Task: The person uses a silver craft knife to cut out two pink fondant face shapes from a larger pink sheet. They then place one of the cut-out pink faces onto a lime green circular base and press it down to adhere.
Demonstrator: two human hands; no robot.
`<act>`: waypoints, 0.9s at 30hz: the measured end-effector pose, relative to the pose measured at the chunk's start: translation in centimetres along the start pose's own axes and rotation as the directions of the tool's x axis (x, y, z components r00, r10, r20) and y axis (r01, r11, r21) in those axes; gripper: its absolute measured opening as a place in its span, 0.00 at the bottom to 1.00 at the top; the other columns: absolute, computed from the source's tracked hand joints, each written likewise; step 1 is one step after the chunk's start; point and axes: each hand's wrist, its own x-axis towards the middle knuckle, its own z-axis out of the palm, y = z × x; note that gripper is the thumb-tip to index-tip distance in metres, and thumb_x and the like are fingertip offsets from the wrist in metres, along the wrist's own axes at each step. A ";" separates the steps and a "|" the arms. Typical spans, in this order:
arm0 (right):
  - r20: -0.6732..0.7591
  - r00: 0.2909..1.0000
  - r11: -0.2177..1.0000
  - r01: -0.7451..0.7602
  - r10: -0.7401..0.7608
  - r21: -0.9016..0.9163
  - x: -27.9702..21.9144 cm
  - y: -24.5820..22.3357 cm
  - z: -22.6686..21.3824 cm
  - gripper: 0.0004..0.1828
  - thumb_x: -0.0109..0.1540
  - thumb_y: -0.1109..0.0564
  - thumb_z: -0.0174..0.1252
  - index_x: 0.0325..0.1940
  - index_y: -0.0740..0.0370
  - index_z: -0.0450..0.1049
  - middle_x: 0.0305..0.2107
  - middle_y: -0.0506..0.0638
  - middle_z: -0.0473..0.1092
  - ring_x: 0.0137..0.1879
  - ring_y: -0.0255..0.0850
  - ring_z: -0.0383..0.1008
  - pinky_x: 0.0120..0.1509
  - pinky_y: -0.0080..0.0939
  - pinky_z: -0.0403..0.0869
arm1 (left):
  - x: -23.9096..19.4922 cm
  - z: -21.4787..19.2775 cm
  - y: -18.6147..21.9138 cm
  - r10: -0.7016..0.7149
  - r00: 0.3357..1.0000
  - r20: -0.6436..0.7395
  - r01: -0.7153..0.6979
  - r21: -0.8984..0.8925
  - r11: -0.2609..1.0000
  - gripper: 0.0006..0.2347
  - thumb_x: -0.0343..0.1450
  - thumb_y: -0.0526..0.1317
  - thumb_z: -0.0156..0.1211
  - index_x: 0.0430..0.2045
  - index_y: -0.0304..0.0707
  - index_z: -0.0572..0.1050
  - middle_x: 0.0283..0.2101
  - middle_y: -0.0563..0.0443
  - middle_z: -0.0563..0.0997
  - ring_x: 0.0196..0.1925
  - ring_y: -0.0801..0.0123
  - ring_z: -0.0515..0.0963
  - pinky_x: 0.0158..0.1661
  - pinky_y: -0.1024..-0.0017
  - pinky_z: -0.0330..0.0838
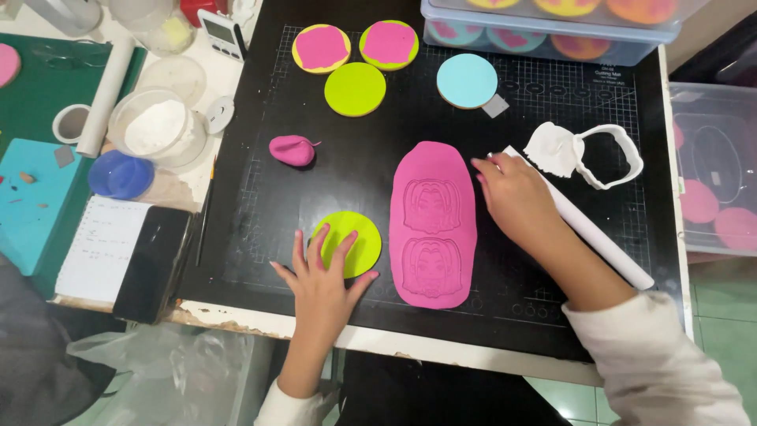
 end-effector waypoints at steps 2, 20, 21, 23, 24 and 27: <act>0.040 0.999 0.996 0.013 -0.017 0.084 3.3 -0.3 2.4 0.15 0.71 0.53 0.53 0.60 0.57 0.77 0.48 0.52 0.74 0.55 0.48 0.77 0.54 0.46 0.77 | 0.9 -0.2 0.0 -0.006 1.000 -0.004 0.006 0.010 1.000 0.29 0.62 0.50 0.73 0.59 0.55 0.72 0.65 0.41 0.66 0.70 0.27 0.57 0.51 0.13 0.47; 0.300 0.953 0.905 -0.168 0.048 0.391 10.1 -1.1 4.1 0.08 0.67 0.57 0.59 0.48 0.62 0.77 0.46 0.60 0.71 0.60 0.60 0.70 0.55 0.60 0.76 | 2.6 4.2 -4.1 0.079 0.962 -0.261 -0.057 0.090 0.994 0.18 0.72 0.51 0.64 0.57 0.58 0.74 0.64 0.47 0.68 0.74 0.35 0.56 0.56 0.15 0.33; 0.269 0.963 0.913 -0.136 0.030 0.384 9.9 -1.2 3.6 0.08 0.69 0.57 0.57 0.51 0.61 0.76 0.43 0.57 0.73 0.58 0.57 0.72 0.55 0.59 0.75 | 2.7 4.3 -4.2 0.071 0.957 -0.281 -0.061 0.043 0.997 0.16 0.73 0.50 0.63 0.55 0.56 0.75 0.63 0.48 0.69 0.73 0.37 0.58 0.57 0.16 0.31; 0.288 0.957 0.912 -0.138 0.023 0.385 9.6 -1.8 2.4 0.13 0.69 0.55 0.58 0.55 0.63 0.75 0.44 0.59 0.73 0.59 0.58 0.71 0.57 0.61 0.74 | 2.6 4.5 -4.4 0.077 0.953 -0.294 -0.069 0.038 0.997 0.15 0.73 0.49 0.62 0.55 0.56 0.76 0.62 0.48 0.70 0.73 0.38 0.59 0.58 0.17 0.31; 0.307 0.952 0.911 -0.140 0.016 0.387 9.5 -2.0 1.8 0.18 0.69 0.52 0.59 0.60 0.65 0.74 0.46 0.60 0.73 0.61 0.58 0.69 0.60 0.62 0.73 | 2.5 4.6 -4.4 0.082 0.948 -0.307 -0.076 0.033 0.997 0.15 0.73 0.49 0.62 0.54 0.55 0.76 0.61 0.49 0.71 0.73 0.39 0.60 0.59 0.19 0.30; 0.190 0.982 0.918 -0.085 0.010 0.388 9.6 -1.6 3.8 0.09 0.67 0.55 0.62 0.48 0.61 0.81 0.40 0.57 0.73 0.55 0.56 0.73 0.54 0.57 0.76 | 2.5 4.5 -4.3 0.061 0.945 -0.320 -0.066 -0.004 0.998 0.13 0.73 0.47 0.63 0.51 0.55 0.78 0.60 0.49 0.72 0.73 0.39 0.61 0.59 0.18 0.30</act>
